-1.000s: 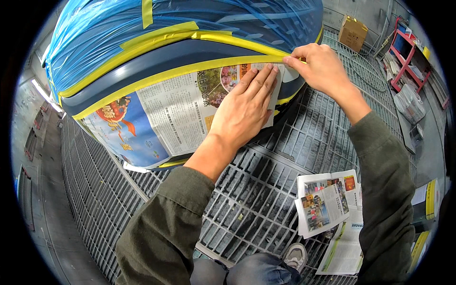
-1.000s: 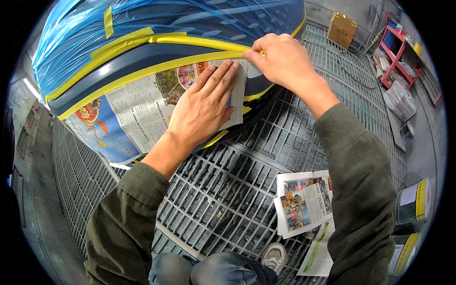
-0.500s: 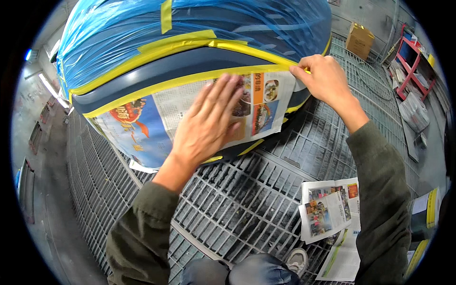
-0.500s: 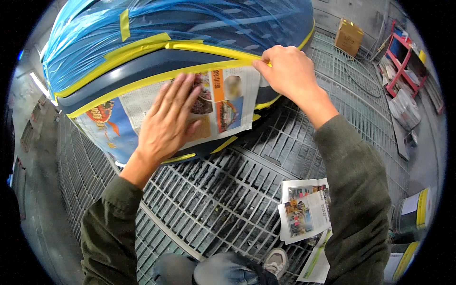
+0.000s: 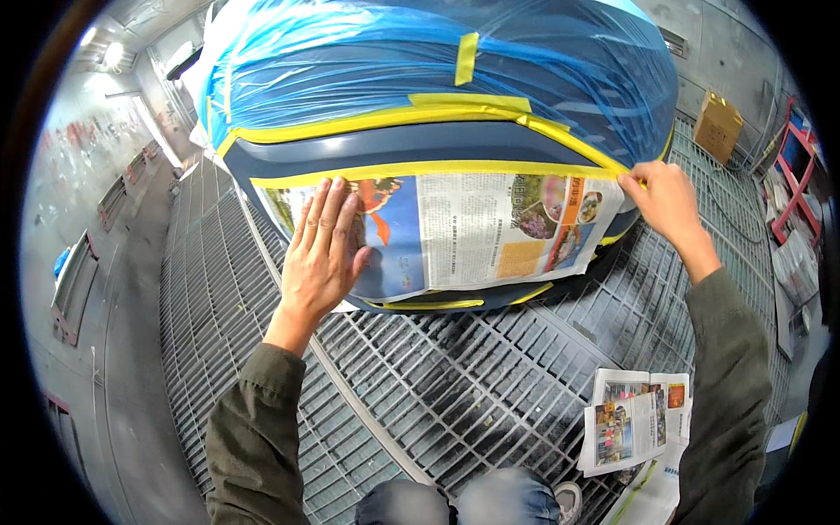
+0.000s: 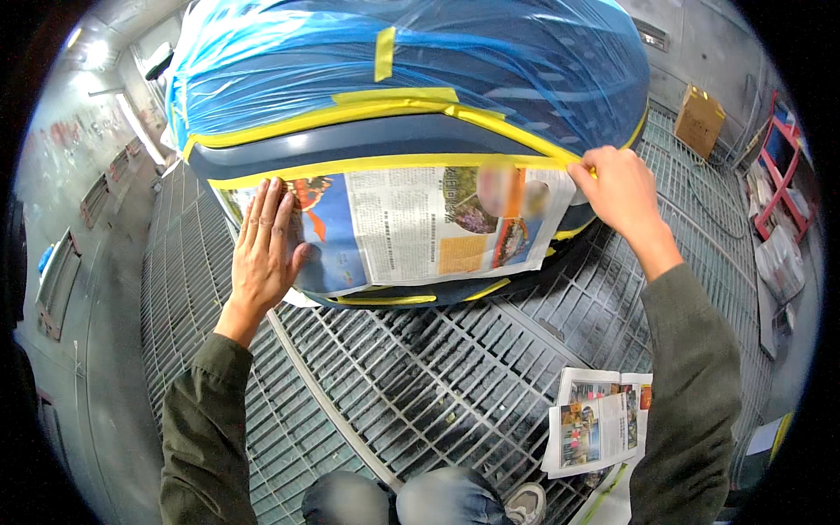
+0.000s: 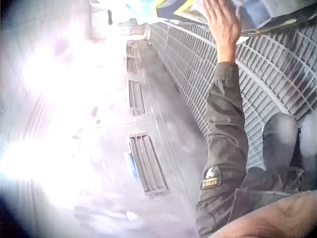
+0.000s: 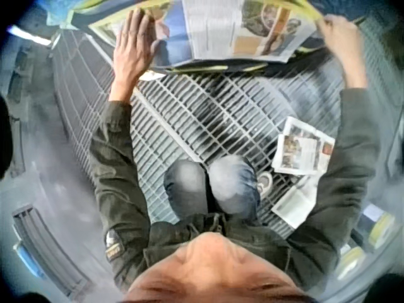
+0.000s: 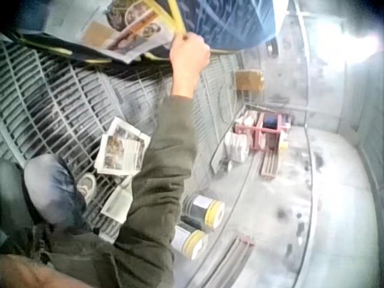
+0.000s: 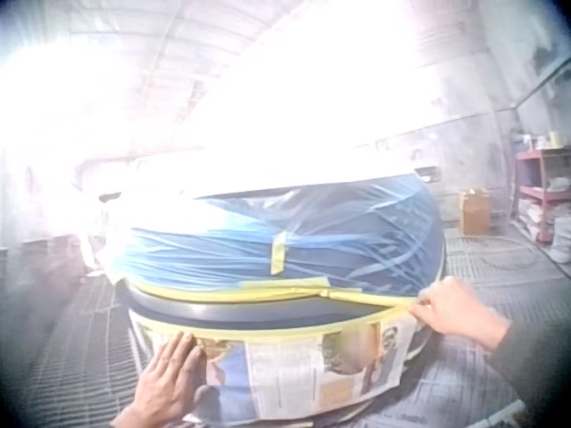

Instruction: The person applies yellow masking tape along the edges of a car bumper to secure newspaper sheets as a protective mask. They smooth the tape and paper against the bumper surface, then continue applying additional tape strips to cover the remaining edges.

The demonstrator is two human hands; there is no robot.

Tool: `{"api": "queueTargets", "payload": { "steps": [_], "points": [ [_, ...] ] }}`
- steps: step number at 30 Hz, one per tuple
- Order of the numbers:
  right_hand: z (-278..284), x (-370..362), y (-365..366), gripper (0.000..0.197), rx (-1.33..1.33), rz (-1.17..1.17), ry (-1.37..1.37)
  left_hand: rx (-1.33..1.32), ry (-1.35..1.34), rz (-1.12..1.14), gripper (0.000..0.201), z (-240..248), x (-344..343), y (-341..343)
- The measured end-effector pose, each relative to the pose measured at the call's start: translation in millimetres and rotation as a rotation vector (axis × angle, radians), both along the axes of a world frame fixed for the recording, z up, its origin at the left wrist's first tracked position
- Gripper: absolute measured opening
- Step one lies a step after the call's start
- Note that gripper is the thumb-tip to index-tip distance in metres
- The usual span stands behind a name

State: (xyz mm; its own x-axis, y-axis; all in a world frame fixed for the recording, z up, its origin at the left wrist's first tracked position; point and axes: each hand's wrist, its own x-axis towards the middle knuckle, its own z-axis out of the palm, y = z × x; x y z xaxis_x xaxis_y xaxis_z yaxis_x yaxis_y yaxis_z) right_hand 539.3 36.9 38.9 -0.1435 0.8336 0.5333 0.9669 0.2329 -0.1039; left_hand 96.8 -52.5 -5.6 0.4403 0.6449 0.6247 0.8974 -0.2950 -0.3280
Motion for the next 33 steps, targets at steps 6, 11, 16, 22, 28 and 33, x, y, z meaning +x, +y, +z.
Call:
{"api": "queueTargets", "payload": {
  "steps": [6,11,16,22,28,33],
  "points": [
    [8,5,-61,0.023,0.147,0.212,0.045,0.050,-0.184,0.079,0.066,2,-32,-13],
    [17,-19,-155,0.019,0.157,0.279,-0.014,0.017,-0.307,-0.050,0.062,41,-7,-29],
    [29,-13,-242,0.012,0.023,0.476,-0.242,-0.163,-0.273,-0.323,0.066,81,53,-39],
    [7,-19,-266,0.015,-0.052,0.529,-0.163,-0.284,-0.061,-0.421,0.014,62,38,-84],
    [-22,-14,-249,0.013,-0.124,0.453,-0.114,-0.678,-0.065,-0.441,0.013,32,27,-174],
    [-53,-22,-231,0.010,-0.089,0.426,-0.148,-0.910,-0.236,-0.396,0.019,9,35,-186]
  ]
}}
